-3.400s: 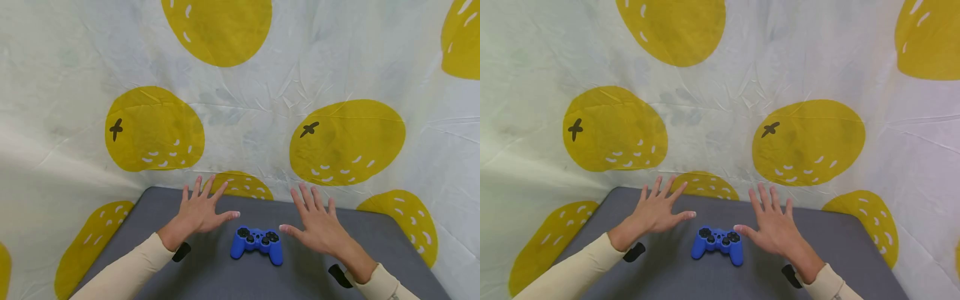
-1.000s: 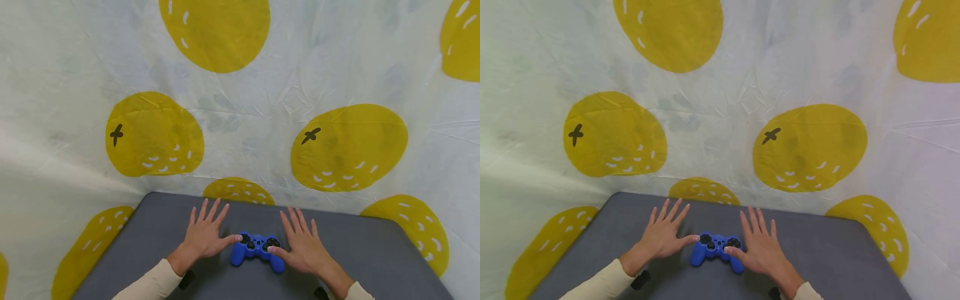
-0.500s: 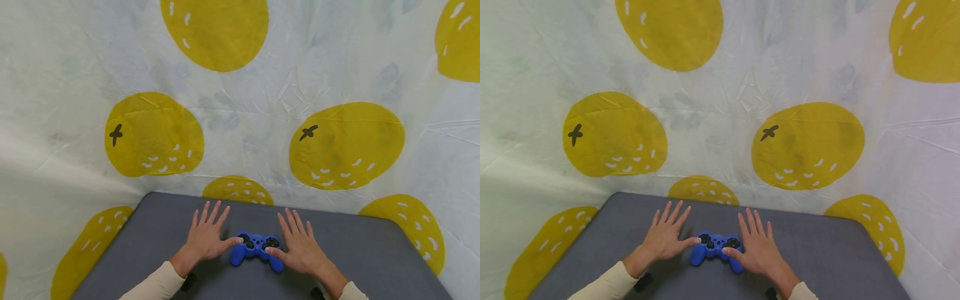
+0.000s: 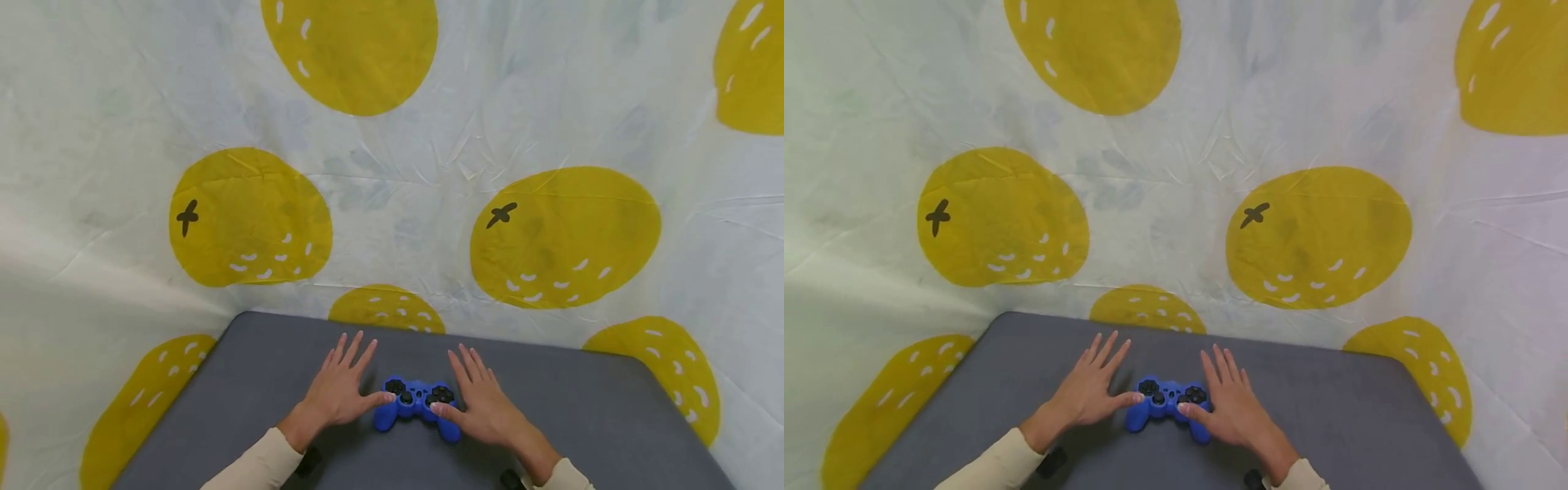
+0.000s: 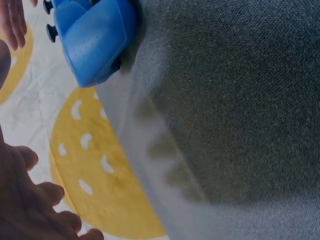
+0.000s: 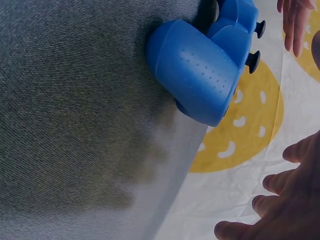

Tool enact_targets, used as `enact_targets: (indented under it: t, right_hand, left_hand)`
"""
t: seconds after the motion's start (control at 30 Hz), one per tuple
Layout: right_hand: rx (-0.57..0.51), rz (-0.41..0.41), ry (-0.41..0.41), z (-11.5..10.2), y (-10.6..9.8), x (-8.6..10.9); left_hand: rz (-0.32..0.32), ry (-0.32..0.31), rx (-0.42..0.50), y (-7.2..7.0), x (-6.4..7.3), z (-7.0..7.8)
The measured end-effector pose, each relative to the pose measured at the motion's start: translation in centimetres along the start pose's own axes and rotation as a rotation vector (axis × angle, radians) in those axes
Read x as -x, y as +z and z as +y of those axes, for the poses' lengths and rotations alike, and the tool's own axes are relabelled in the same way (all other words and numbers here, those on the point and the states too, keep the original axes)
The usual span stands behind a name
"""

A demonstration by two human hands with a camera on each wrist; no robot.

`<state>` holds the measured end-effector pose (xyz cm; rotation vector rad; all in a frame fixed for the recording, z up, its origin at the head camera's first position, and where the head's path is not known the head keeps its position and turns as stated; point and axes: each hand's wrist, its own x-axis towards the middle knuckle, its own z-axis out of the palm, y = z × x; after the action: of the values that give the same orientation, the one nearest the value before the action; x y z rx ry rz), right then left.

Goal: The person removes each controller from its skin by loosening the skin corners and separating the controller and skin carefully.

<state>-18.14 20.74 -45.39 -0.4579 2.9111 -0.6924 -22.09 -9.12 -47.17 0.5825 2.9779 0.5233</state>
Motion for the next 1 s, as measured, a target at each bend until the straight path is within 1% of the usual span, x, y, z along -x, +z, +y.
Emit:
enact_targets:
  t: [0.13, 0.27, 0.33, 0.5, 0.6, 0.77, 0.87, 1.0]
  right_hand:
    - [-0.023, -0.004, -0.01, 0.4, 0.0, -0.1]
    - [-0.041, 0.005, -0.026, 0.8, 0.4, -0.3]
    - [-0.054, 0.004, -0.031, 1.0, 0.6, -0.4]
    - [-0.09, -0.016, -0.011, 1.5, 1.1, -0.5]
    - [-0.104, -0.025, -0.004, 1.7, 1.2, -0.5]
    - [-0.125, -0.037, -0.008, 1.8, 1.4, -0.5]
    - [-0.15, -0.041, -0.011, 1.8, 1.5, -0.6]
    - [-0.184, -0.046, -0.004, 1.9, 1.8, -0.8]
  left_hand:
    - [-0.005, 0.024, 0.014, 0.4, -0.4, 0.0]
    - [-0.01, 0.03, 0.017, 0.8, -0.6, -0.1]
    - [-0.015, 0.032, 0.035, 1.0, -0.6, -0.1]
    - [-0.026, 0.043, 0.092, 1.5, -0.5, 0.2]
    - [-0.022, 0.057, 0.118, 1.9, -0.7, 0.3]
    - [-0.029, 0.068, 0.188, 2.5, -0.8, 0.3]
    - [-0.05, 0.058, 0.247, 2.7, -0.8, 0.2]
    - [-0.089, 0.043, 0.347, 2.9, -1.0, 0.1]
